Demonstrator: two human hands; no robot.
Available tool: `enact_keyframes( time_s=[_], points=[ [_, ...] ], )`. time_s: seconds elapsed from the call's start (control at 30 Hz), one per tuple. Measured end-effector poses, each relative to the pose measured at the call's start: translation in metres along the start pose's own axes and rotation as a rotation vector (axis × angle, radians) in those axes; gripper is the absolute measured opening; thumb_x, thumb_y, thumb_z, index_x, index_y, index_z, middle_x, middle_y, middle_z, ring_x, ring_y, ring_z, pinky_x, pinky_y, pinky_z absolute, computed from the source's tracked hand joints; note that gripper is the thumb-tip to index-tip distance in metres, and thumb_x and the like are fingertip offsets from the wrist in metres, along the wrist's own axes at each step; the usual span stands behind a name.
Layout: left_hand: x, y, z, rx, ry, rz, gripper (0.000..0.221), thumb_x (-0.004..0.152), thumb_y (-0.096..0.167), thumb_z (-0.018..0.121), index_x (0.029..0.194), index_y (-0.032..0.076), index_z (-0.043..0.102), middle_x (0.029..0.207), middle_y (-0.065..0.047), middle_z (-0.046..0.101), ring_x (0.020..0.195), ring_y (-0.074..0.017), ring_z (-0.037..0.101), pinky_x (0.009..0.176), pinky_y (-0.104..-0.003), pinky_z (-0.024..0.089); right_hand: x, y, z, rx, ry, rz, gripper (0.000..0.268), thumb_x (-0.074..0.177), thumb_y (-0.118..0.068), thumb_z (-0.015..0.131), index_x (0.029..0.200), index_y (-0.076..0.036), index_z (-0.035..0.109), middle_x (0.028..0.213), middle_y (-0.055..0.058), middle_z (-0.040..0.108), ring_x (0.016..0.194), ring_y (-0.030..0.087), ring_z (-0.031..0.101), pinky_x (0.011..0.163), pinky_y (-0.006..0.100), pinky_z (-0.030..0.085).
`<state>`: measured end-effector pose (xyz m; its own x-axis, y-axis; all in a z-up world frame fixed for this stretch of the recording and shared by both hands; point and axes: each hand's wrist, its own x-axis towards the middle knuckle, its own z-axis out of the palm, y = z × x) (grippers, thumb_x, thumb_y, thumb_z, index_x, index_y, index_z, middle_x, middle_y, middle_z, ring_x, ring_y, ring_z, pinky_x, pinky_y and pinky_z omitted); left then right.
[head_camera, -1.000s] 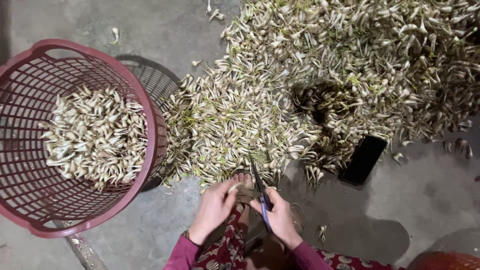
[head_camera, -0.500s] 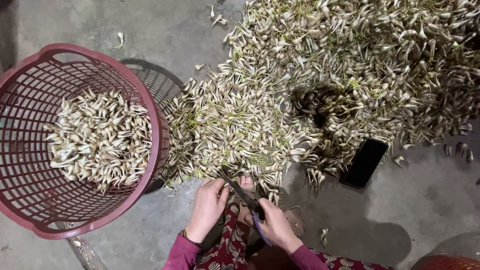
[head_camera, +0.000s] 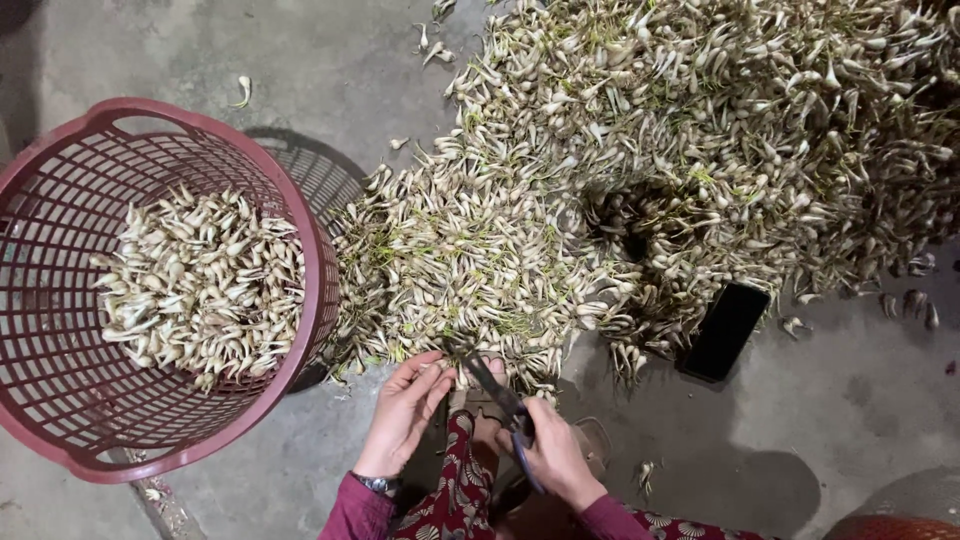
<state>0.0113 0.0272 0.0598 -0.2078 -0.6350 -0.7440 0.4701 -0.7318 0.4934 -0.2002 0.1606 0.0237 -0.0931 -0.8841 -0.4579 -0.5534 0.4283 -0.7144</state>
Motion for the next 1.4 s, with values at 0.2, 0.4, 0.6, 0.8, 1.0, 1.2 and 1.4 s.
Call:
enact_keyframes(
  time_s=[0.2, 0.4, 0.6, 0.8, 1.0, 1.2, 1.4],
  points=[
    [0.008, -0.021, -0.017, -0.188, -0.088, -0.006, 0.022, 0.094, -0.004, 0.060, 0.115, -0.006, 0.065, 0.107, -0.018, 0.070, 0.092, -0.0228, 0.068, 0.084, -0.033, 0.059, -0.003, -0.014, 0.000, -0.060, -0.009, -0.050, 0.049, 0.085, -0.052, 0.078, 0.102, -0.012, 0.056, 0.091, 0.003, 0.058, 0.075, 0.020, 0.059, 0.067, 0.039, 0.052],
    [0.012, -0.032, -0.023, -0.224, -0.059, -0.076, 0.019, 0.094, -0.005, 0.059, 0.112, -0.006, 0.065, 0.105, -0.019, 0.070, 0.088, -0.0235, 0.069, 0.082, -0.032, 0.061, -0.003, -0.020, -0.006, -0.028, 0.049, -0.134, 0.048, 0.083, -0.049, 0.079, 0.101, -0.011, 0.056, 0.092, 0.005, 0.062, 0.078, 0.023, 0.061, 0.071, 0.039, 0.052],
    [0.009, -0.030, -0.019, -0.212, -0.053, -0.096, 0.026, 0.094, -0.002, 0.060, 0.119, -0.005, 0.062, 0.101, -0.019, 0.068, 0.088, -0.0263, 0.070, 0.080, -0.033, 0.061, -0.004, -0.021, -0.008, 0.021, 0.045, -0.139, 0.039, 0.084, -0.040, 0.082, 0.087, -0.012, 0.056, 0.069, 0.000, 0.061, 0.058, 0.017, 0.055, 0.056, 0.034, 0.047],
    [-0.006, -0.009, -0.001, -0.085, -0.007, -0.052, 0.029, 0.095, -0.002, 0.059, 0.122, -0.008, 0.065, 0.104, -0.024, 0.073, 0.084, -0.0235, 0.070, 0.078, -0.029, 0.059, -0.005, -0.012, -0.004, 0.093, 0.041, -0.049, 0.039, 0.078, -0.034, 0.087, 0.084, -0.008, 0.059, 0.071, 0.004, 0.069, 0.058, 0.020, 0.059, 0.059, 0.034, 0.050],
    [-0.044, 0.089, 0.030, -0.717, -0.198, 0.080, 0.020, 0.107, 0.011, 0.047, 0.118, -0.002, 0.059, 0.093, -0.008, 0.068, 0.076, -0.0113, 0.069, 0.066, -0.015, 0.060, 0.001, 0.007, 0.005, 0.071, 0.001, 0.159, 0.041, 0.080, -0.050, 0.082, 0.086, -0.015, 0.062, 0.063, -0.002, 0.069, 0.053, 0.014, 0.062, 0.055, 0.029, 0.048],
    [0.026, 0.058, -0.036, 0.525, 0.093, 0.332, 0.026, 0.099, 0.006, 0.056, 0.115, -0.010, 0.067, 0.091, -0.017, 0.070, 0.078, -0.0221, 0.066, 0.073, -0.031, 0.058, 0.010, 0.008, 0.001, 0.077, 0.074, 0.217, 0.049, 0.081, -0.059, 0.073, 0.088, -0.011, 0.065, 0.069, 0.000, 0.071, 0.055, 0.015, 0.060, 0.057, 0.030, 0.049],
    [0.112, 0.022, -0.085, 1.488, 0.480, 0.276, 0.035, 0.098, 0.036, 0.059, 0.127, 0.016, 0.061, 0.114, -0.007, 0.073, 0.091, -0.0276, 0.075, 0.085, -0.046, 0.061, 0.005, -0.001, -0.003, 0.064, 0.042, 0.256, 0.037, 0.084, -0.045, 0.077, 0.089, -0.011, 0.062, 0.069, 0.004, 0.072, 0.061, 0.018, 0.064, 0.063, 0.034, 0.052]
  ],
)
